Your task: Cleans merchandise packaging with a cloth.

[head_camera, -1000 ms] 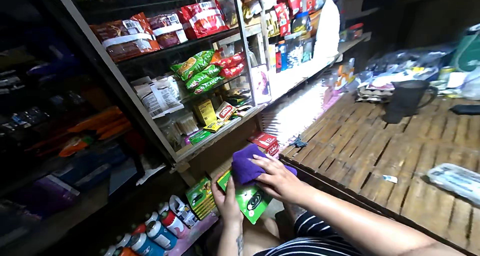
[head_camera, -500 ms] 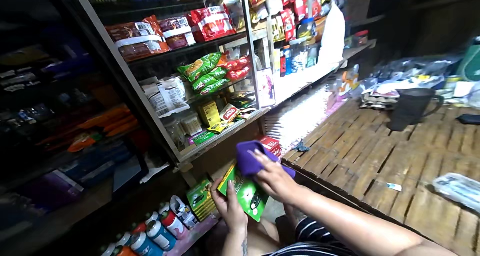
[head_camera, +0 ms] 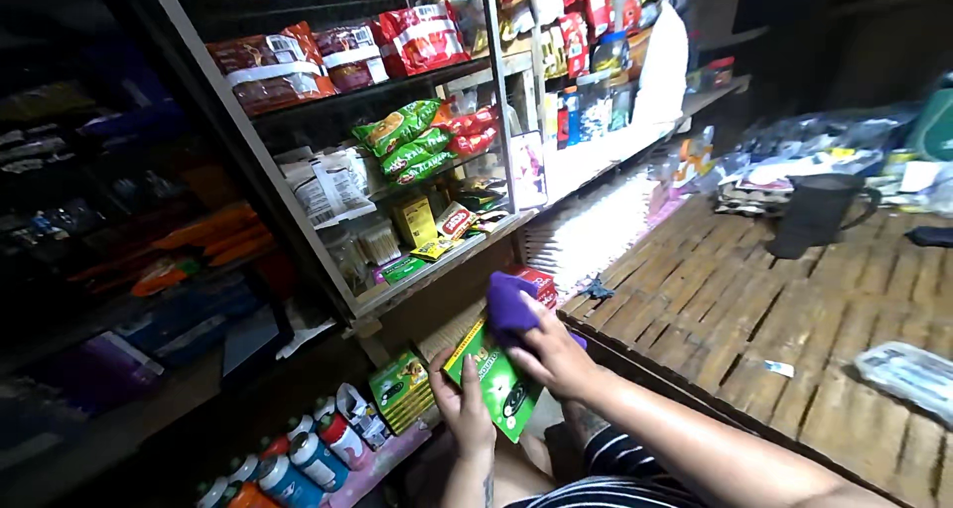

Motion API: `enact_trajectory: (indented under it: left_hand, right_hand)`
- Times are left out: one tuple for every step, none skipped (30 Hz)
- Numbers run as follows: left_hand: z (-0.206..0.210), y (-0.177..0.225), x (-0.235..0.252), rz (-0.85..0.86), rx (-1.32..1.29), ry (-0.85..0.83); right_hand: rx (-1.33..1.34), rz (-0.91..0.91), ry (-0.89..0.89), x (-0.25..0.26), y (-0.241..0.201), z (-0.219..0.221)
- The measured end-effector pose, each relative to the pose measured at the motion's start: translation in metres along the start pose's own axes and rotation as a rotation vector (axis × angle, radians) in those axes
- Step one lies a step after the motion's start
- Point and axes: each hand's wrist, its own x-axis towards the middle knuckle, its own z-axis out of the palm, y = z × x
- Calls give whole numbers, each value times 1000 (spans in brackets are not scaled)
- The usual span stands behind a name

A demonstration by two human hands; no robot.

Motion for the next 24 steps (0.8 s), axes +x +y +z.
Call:
enact_trajectory:
  left_hand:
    - [1,1,-2,-14,-25,-28]
    - [1,1,-3,-27,-47,-54]
    - [1,2,-4,-36,-59,-71]
    - [1,2,-4,-43,-66,-80]
    - [1,2,-3,-59,-64,-85]
    - [0,3,-2,-93,-60,-77]
    - [0,6,-2,-146,-55,-62]
    - [0,8,-1,-205,-60,-45]
    - [0,10,0,-258,-78,-30]
    - [0,11,0,-297,-105,-27]
    - [-1,12,1,-319,-143,-34]
    - [-2,12,1,-328,-177,-46]
    - [-3,12,3,-332,-193,-62]
    - [-4,12,4,-338,-186,-77]
    - [-4,13,6,-348,-150,-86]
    - [-4,13,8,-354,-101,-94]
    - [-5,12,10,-343,-40,-112]
    - [-6,10,12,-312,26,-144]
    - [-8,5,15,-259,86,-180]
    - [-9,2,16,-210,165,-206]
    - [-10,-1,15,-165,247,-220]
    - [-9,-3,13,-110,332,-234]
    - [-8,-3,9,-44,418,-253]
    - [-6,-2,5,36,496,-279]
  right_hand:
    - [73,116,12,3,5,-4]
    - [196,230,2,5,10,-9]
    - [369,344,-37,6,14,-13]
    - [564,455,-81,6,16,-19]
    - [738,550,-133,7,16,-25]
    - [871,617,-191,6,16,-32]
    - [965,655,-255,5,19,-39]
    - [1046,658,-326,4,22,-45]
    - [1143,634,-394,2,25,-50]
    - [1247,585,-461,-1,28,-53]
    - [1342,521,-516,-3,29,-54]
    - [1394,465,-544,-5,28,-55]
    - [1403,430,-540,-6,25,-56]
    - [1383,426,-510,-5,22,-56]
    - [1346,458,-461,-4,17,-57]
    - [1301,504,-412,-2,11,-58]
    - [1281,548,-370,0,7,-59]
    - [1281,576,-339,1,6,-59]
    - [1292,597,-315,2,6,-59]
    - [1294,626,-279,2,5,-59]
    - [1286,655,-233,3,4,-59]
    - [1268,675,-181,4,3,-59]
    - [1237,686,-124,7,0,-59]
    - [1199,688,-66,9,-2,-60]
